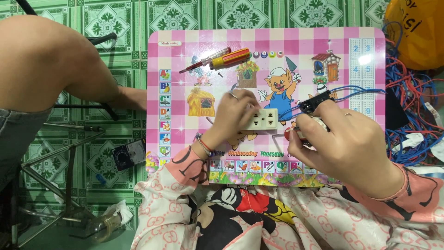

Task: The person uses a screwdriver to tighten screws on a white electrical socket and a black terminal block placed on a pink children's play mat. They manipulate blue wires and connect them to the components.

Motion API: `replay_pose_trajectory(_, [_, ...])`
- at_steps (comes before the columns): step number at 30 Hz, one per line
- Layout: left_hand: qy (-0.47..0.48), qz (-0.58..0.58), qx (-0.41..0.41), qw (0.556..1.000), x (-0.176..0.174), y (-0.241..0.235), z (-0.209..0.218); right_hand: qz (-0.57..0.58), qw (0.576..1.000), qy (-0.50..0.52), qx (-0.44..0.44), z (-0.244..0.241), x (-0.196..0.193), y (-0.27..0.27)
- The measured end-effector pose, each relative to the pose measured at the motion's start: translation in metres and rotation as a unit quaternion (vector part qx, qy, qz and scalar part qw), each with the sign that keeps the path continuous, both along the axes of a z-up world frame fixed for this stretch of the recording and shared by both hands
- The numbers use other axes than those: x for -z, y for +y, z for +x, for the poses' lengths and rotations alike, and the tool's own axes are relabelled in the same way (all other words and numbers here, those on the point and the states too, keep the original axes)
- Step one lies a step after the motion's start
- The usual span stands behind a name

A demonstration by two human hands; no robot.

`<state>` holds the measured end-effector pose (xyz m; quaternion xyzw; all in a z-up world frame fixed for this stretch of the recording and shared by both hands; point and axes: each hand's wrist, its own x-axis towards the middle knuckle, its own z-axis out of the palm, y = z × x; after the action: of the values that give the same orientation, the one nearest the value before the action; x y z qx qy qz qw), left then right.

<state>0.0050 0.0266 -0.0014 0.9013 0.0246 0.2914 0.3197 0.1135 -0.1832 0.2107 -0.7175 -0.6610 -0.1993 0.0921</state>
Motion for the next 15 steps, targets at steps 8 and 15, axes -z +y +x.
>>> replay_pose_trajectory(8, [0.029, 0.092, -0.156, 0.983, 0.019, 0.060, 0.005, -0.002, 1.000, -0.008, 0.005, 0.001, 0.004, -0.002])
replay_pose_trajectory(15, [0.078, 0.096, 0.002, 0.992, -0.009, 0.019, -0.009, -0.008, 1.000, 0.003, 0.001, 0.002, 0.001, 0.000])
